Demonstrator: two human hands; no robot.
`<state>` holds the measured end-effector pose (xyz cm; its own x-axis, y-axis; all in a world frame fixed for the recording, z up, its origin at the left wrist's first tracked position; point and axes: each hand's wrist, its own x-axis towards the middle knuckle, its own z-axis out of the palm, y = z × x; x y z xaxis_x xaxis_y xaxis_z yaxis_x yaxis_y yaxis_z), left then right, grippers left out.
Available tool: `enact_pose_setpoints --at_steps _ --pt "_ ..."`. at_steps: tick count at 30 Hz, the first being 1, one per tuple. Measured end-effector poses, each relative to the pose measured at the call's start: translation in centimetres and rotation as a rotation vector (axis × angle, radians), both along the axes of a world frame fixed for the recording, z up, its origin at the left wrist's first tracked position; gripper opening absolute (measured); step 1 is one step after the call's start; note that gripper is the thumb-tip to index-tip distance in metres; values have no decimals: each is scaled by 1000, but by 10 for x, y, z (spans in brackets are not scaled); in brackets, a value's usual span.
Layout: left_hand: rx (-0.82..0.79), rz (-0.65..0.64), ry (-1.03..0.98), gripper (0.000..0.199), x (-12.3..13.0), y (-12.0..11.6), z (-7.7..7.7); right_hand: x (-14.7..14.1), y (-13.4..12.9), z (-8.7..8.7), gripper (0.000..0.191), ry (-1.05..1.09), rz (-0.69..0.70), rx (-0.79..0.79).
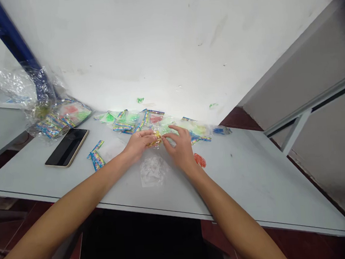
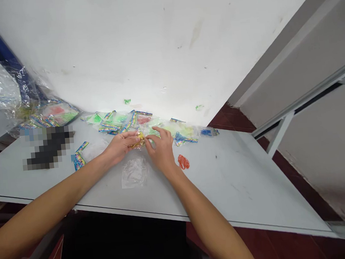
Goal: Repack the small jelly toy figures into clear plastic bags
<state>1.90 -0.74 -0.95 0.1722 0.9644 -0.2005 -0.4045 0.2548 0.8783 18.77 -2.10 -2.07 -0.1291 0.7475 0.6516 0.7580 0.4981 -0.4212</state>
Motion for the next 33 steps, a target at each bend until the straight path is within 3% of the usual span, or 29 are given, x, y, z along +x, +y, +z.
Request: enact_pose_setpoints --at_steps 3,8,17,25,33 --pt "12 1 46 26 0 -1 1 3 2 1 15 14 -63 -20" --pt "93 -30 136 27 1 -4 2 1 -1 5 18 28 3 -40" --pt "186 -150 265 35 2 -4 1 1 -1 5 21 93 2 -96" --pt "287 -140 417 31 2 -2 1 0 2 1 20 155 30 -228" --pt "178 -109 338 33 3 -2 2 2 1 6 13 203 86 -213"
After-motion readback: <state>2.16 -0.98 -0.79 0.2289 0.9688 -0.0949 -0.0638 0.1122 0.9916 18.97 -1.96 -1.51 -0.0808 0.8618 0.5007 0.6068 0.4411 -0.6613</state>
